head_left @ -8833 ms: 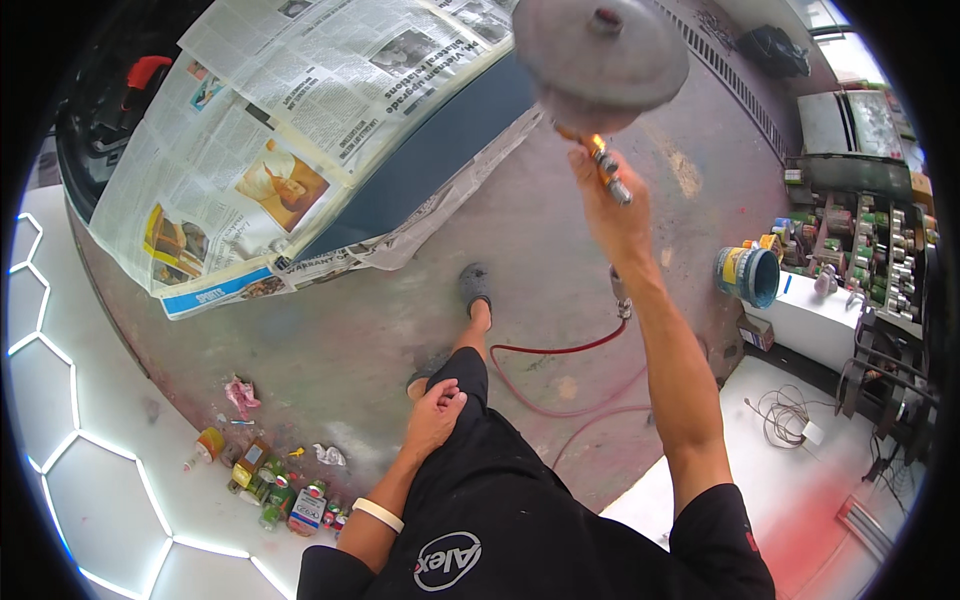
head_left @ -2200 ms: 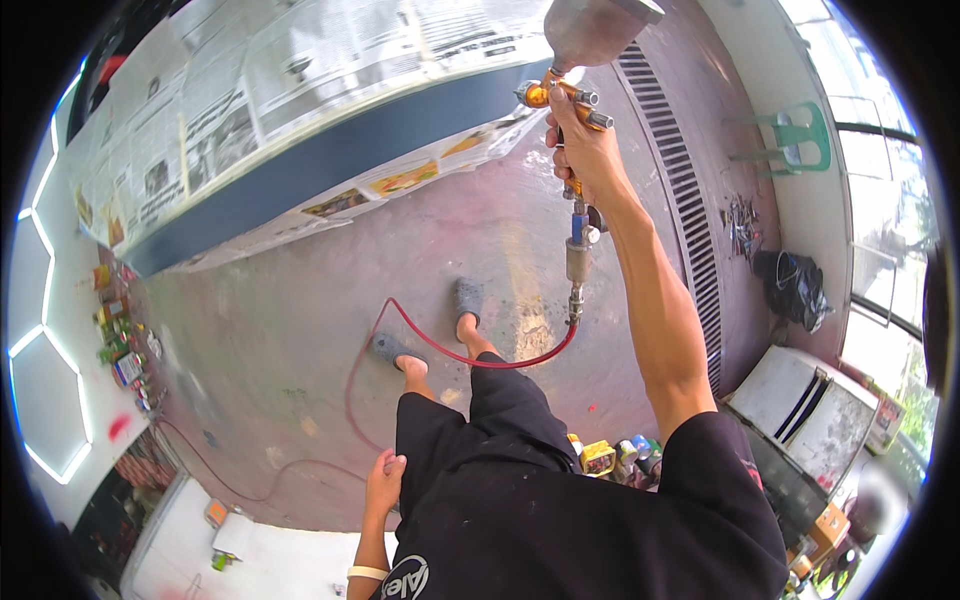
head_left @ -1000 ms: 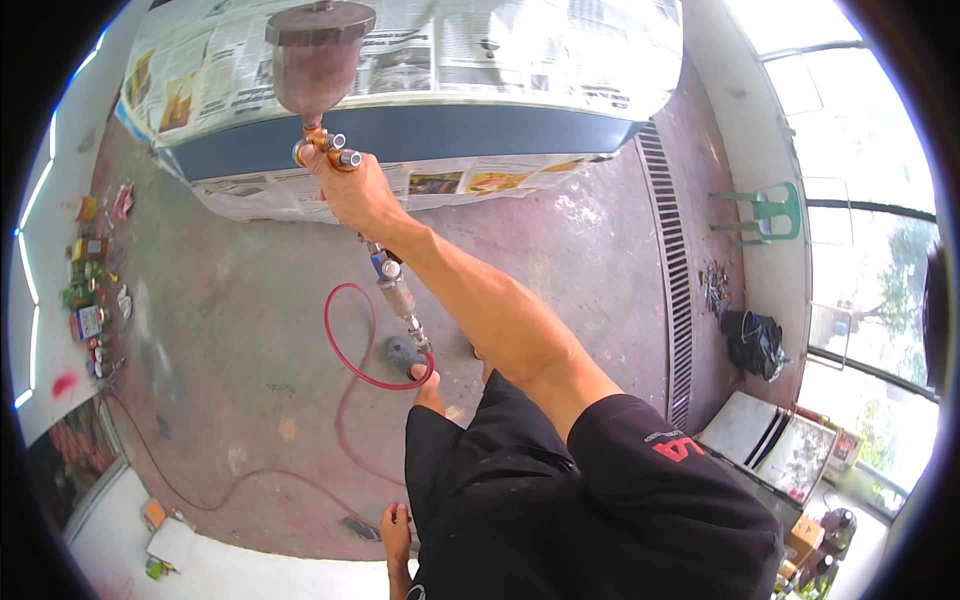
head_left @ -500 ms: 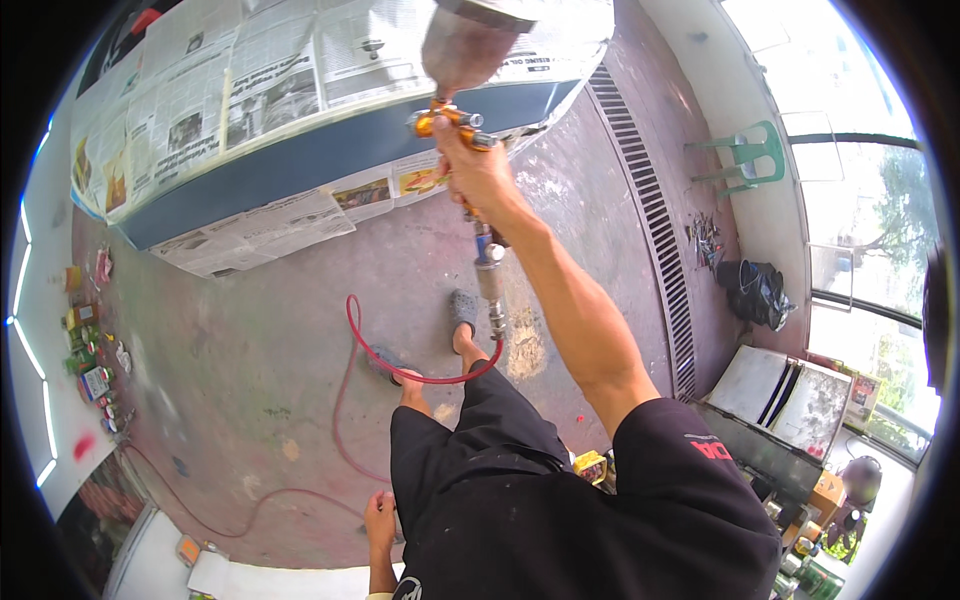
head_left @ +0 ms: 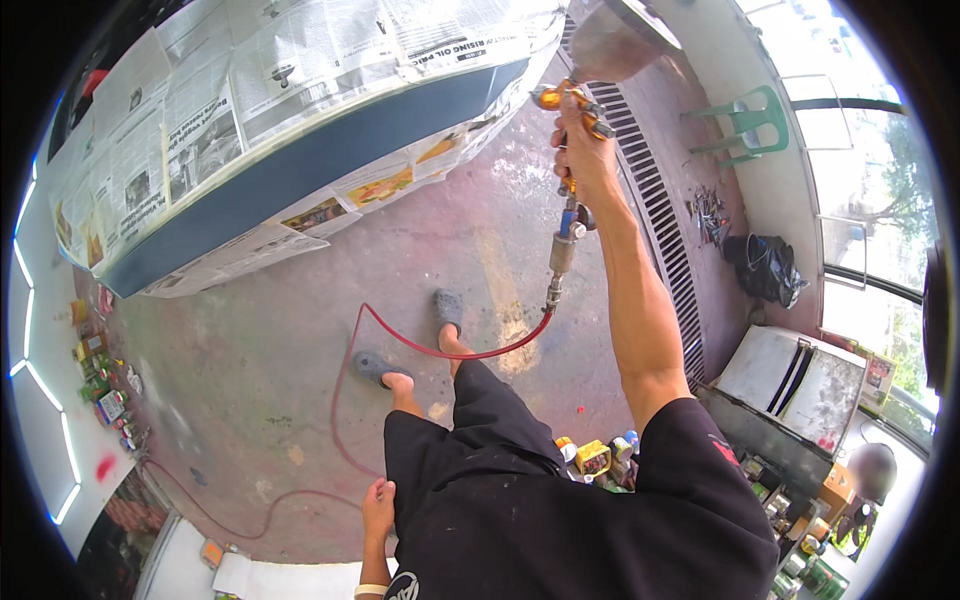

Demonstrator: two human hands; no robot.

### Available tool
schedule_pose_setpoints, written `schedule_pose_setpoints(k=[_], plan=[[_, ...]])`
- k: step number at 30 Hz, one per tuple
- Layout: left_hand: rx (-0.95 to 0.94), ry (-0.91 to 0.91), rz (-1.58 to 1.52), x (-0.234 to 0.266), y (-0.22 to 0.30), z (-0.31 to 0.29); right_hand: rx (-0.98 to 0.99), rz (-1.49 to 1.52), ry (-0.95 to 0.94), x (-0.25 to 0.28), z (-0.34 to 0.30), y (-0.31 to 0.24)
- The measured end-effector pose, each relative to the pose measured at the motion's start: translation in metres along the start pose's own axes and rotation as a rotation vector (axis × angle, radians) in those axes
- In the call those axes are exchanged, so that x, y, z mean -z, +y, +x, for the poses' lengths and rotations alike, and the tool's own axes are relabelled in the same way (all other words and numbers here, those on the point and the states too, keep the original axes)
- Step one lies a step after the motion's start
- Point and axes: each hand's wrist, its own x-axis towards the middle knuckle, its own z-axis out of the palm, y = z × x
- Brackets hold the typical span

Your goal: The person sits on the floor and mixes paint from several cans into a spray gun cup, then stands and spray-paints the front bumper of a car covered with newspaper. The person moves around the bumper while applying paint.

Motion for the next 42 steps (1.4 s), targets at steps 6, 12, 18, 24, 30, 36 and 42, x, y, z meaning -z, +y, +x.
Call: schedule_pose_setpoints(k=[6,12,18,24,30,36,42], plan=[[0.006,0.000,0.012,-0.007,-0.013,0.002,0.070,-0.064,0.112,0.004,-0.018,0.036],[0.031,0.014,-0.017,0.004,-0.006,-0.007,0.029,0.034,0.024,-0.069,-0.077,0.087],[0.032,0.065,-0.093,0.016,-0.050,-0.014,0.041,0.074,-0.084,-0.179,-0.151,0.117],[0.073,0.105,-0.197,0.040,-0.099,-0.022,-0.018,0.139,-0.256,-0.292,-0.223,0.138],[0.083,0.148,-0.264,0.058,-0.162,-0.030,0.039,0.062,-0.366,-0.412,-0.276,0.179],[0.071,0.149,-0.285,0.065,-0.212,-0.016,0.165,0.168,-0.508,-0.487,-0.313,0.198],[0.113,0.097,-0.220,0.068,-0.225,0.000,0.422,-0.097,-0.616,-0.481,-0.302,0.274]])
